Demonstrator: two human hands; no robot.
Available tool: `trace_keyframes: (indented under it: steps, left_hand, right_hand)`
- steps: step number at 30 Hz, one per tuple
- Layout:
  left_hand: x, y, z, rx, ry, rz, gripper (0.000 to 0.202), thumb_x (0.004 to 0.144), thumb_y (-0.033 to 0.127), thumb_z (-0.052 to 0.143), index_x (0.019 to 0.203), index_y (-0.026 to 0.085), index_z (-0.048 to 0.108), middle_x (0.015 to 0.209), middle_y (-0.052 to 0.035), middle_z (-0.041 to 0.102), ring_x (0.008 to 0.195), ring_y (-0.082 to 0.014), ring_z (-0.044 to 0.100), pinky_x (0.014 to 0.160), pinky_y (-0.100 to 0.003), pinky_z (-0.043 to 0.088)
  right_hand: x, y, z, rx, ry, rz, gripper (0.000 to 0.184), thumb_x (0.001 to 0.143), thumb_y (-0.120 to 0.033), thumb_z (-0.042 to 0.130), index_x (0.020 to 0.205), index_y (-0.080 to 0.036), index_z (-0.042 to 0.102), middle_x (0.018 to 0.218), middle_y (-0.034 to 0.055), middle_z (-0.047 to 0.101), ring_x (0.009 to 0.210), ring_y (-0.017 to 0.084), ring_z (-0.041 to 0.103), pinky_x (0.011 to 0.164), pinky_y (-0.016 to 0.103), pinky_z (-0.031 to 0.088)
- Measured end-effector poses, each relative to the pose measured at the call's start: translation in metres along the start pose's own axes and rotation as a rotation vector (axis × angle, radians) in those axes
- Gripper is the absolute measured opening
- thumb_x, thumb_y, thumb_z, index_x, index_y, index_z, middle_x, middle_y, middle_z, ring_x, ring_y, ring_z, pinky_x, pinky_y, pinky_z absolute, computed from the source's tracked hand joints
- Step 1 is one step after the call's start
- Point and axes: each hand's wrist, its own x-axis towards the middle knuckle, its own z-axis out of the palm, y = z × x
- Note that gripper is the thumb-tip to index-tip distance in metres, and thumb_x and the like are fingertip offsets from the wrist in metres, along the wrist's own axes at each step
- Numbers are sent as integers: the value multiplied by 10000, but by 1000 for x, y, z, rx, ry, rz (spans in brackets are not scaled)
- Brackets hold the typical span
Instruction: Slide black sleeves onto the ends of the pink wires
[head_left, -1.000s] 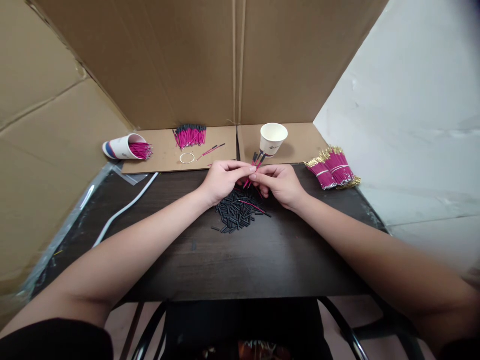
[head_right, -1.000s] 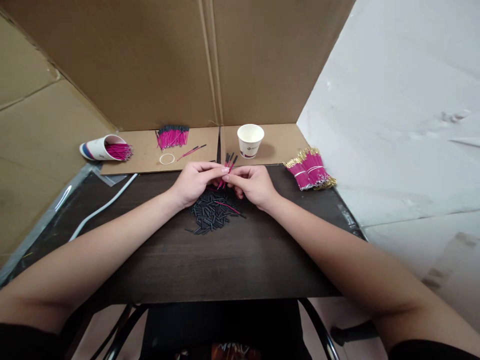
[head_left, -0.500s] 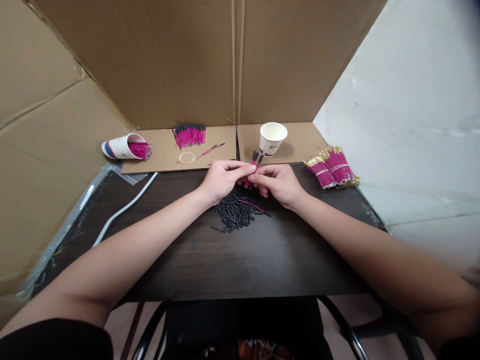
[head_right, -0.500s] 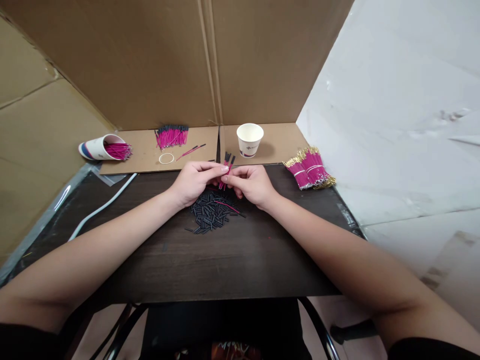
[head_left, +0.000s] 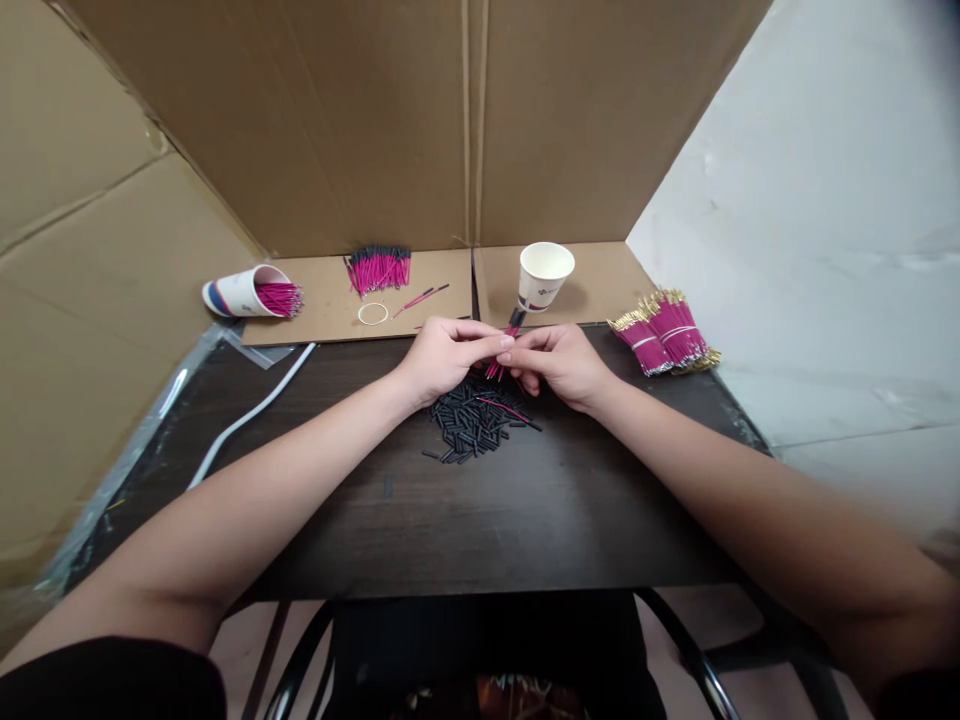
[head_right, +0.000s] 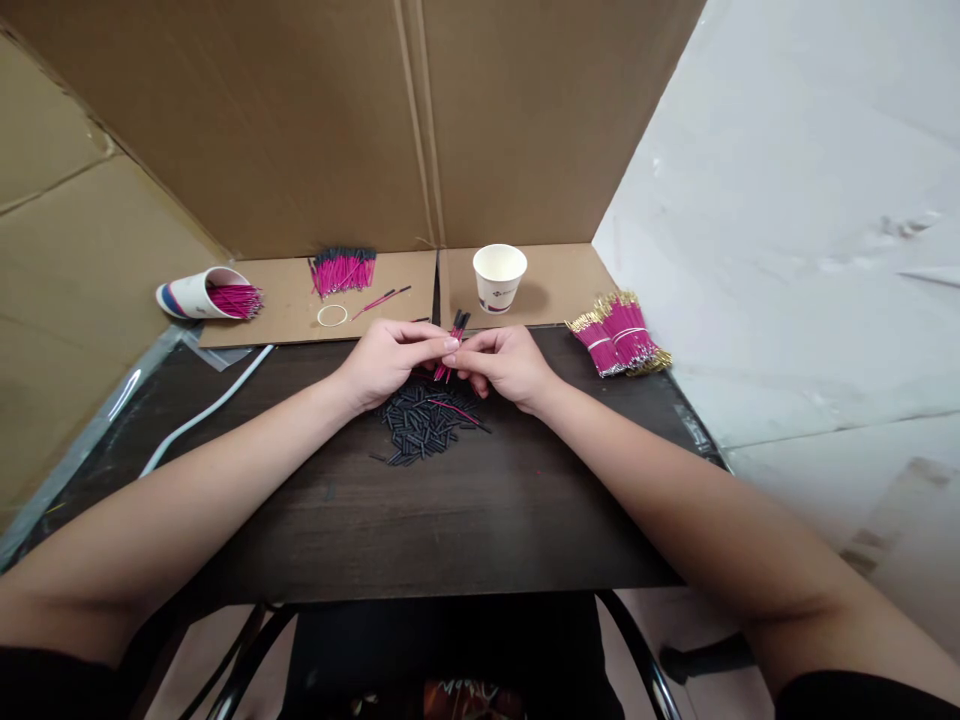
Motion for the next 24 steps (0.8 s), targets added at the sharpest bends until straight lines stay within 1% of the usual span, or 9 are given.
trace_keyframes:
  steps: [4,7,11,14,17,19,21,24]
  left_hand:
    - [0,-1,0,53,20,55,278,832,458,960,875,190,901,885,-83,838,759,-167,680,772,-357,565]
    - [-2,-2,2,77,36,100,259,850,438,950,880,187,895,901,-82,839,787,-174,704,812,-370,585]
    - [-2,-3,6,126,75,159,240,881,415,921,845,182,877,922,-86,838,809,-180,719,822,-374,594]
    - [1,-4,1,144,123,156,228,892,412,896,861,186,880,899,-77,836,791,-180,713,808,-370,593]
    - [10,-1,-16,186,260,153,216,883,405,885,873,190,891,869,-74,834,787,-185,709,826,-376,597]
    - [17,5,-34,246,371,148,202,877,386,872,844,188,892,809,-72,816,763,-193,702,816,-380,594]
    - [24,12,-56,333,515,132,180,859,364,864,833,190,899,746,-65,794,727,-205,693,784,-382,580]
    - [37,24,-97,524,719,77,141,829,311,852,797,181,898,779,-82,816,793,-255,742,837,-406,577]
  right_hand:
    - [0,-1,-1,-8,-24,0,335,720,-437,1020,692,-184,802,581,-1,686,404,93,531,390,241,370]
    - [0,0,-2,-19,-30,-3,345,726,-447,1017,696,-180,800,583,-2,682,409,94,534,401,246,375]
    - [0,3,-2,-41,-26,-27,364,766,-486,1004,740,-177,812,600,2,689,433,92,530,424,252,389]
    - [0,4,-1,-39,-13,-39,367,755,-493,1018,819,-180,837,594,-11,676,453,96,525,446,260,419]
    - [1,6,0,-15,9,-28,396,738,-501,1026,898,-187,845,613,-16,681,464,101,522,449,266,432]
    - [3,7,1,11,22,-18,402,742,-519,1014,880,-191,826,637,-11,686,462,96,507,430,263,411]
    - [4,9,2,11,18,-7,392,746,-511,1006,876,-195,812,656,-9,691,464,90,489,426,263,406]
    - [6,12,2,0,16,1,372,756,-493,992,875,-197,801,684,-1,694,474,89,481,426,263,400]
